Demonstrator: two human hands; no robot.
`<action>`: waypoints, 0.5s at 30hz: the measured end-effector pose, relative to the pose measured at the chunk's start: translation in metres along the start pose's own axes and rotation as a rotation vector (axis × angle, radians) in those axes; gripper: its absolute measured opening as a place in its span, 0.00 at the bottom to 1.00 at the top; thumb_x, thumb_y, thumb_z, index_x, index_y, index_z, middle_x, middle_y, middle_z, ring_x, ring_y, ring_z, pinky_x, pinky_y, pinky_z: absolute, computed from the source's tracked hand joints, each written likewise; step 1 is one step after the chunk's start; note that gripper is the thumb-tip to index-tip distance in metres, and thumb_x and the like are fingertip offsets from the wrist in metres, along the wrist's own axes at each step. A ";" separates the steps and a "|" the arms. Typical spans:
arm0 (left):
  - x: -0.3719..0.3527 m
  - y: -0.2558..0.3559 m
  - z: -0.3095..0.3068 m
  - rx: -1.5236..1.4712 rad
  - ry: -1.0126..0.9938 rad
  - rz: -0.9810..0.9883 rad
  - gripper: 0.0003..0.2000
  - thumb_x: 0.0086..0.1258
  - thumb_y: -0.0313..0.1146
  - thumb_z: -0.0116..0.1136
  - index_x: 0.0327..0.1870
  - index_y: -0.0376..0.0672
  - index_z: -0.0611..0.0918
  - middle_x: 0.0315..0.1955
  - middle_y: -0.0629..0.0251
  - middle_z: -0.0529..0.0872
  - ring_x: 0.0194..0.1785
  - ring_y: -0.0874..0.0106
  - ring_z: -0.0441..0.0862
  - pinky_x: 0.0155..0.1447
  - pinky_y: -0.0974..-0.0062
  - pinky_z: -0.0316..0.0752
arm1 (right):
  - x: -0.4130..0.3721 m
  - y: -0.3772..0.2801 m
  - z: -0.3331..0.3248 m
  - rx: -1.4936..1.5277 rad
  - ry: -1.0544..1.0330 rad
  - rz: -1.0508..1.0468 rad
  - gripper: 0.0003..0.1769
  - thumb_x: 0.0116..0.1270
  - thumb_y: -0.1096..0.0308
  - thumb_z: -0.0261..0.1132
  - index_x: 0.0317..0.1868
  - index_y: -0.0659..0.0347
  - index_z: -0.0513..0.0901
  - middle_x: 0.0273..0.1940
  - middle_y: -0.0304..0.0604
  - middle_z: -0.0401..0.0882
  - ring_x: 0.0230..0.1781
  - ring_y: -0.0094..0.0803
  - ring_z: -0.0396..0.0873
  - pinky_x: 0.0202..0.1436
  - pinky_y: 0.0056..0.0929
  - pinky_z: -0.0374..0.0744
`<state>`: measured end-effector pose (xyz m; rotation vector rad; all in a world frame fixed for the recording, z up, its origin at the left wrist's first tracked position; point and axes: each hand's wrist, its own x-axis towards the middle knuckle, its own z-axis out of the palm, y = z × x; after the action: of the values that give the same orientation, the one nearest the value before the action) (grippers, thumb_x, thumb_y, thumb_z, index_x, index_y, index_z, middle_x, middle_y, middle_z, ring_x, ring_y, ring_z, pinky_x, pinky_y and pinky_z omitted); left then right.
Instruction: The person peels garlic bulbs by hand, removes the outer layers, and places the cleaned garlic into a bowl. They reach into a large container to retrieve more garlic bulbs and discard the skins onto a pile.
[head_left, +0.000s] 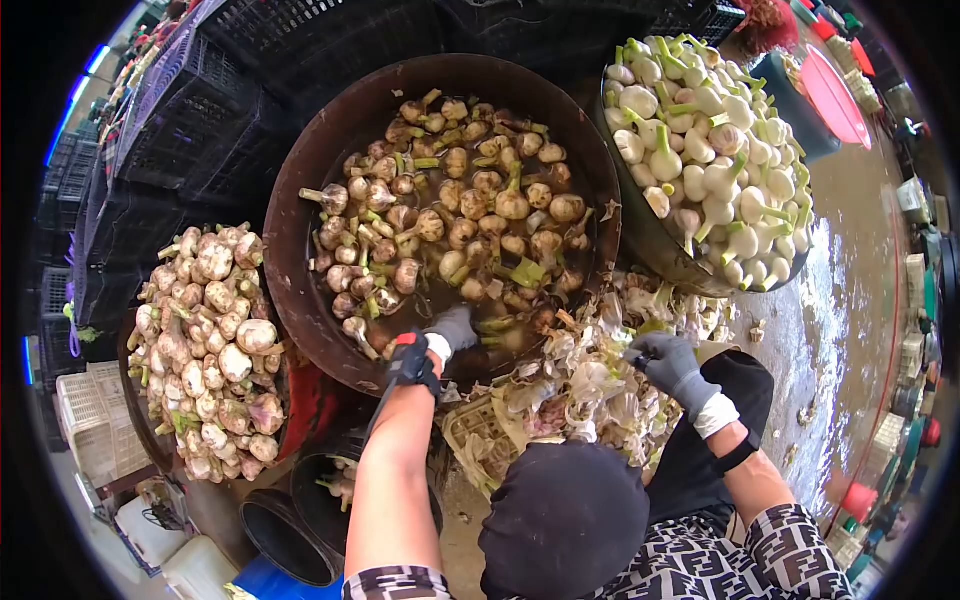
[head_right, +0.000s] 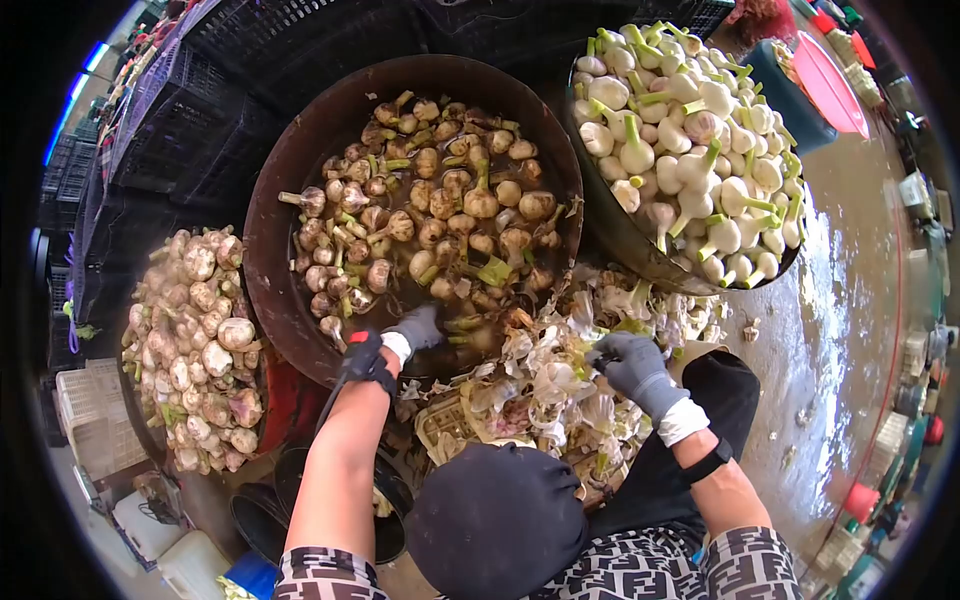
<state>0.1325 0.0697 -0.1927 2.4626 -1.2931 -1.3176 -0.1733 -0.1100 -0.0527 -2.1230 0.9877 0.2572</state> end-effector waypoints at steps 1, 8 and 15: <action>0.005 0.000 0.006 0.036 -0.090 0.008 0.35 0.44 0.40 0.67 0.57 0.39 0.70 0.50 0.47 0.76 0.53 0.54 0.74 0.57 0.65 0.69 | 0.000 -0.008 0.002 0.120 -0.027 -0.027 0.10 0.56 0.62 0.65 0.33 0.59 0.82 0.32 0.48 0.80 0.33 0.42 0.79 0.38 0.31 0.76; -0.044 0.014 -0.047 -0.248 -0.004 -0.009 0.27 0.41 0.47 0.70 0.41 0.40 0.79 0.37 0.52 0.82 0.42 0.58 0.79 0.46 0.68 0.73 | 0.001 -0.040 0.012 0.479 -0.098 -0.091 0.16 0.58 0.65 0.64 0.47 0.59 0.79 0.38 0.42 0.81 0.35 0.29 0.79 0.41 0.27 0.77; -0.139 0.125 -0.067 -0.243 0.545 0.256 0.29 0.37 0.40 0.74 0.43 0.42 0.76 0.40 0.59 0.76 0.43 0.62 0.76 0.48 0.69 0.71 | 0.018 -0.116 0.024 1.101 -0.237 0.181 0.17 0.60 0.56 0.64 0.36 0.63 0.78 0.25 0.33 0.76 0.18 0.16 0.70 0.19 0.14 0.66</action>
<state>0.0604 0.0658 -0.0075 2.1746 -1.1699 -0.6325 -0.0744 -0.0558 -0.0128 -0.9825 0.8756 0.0197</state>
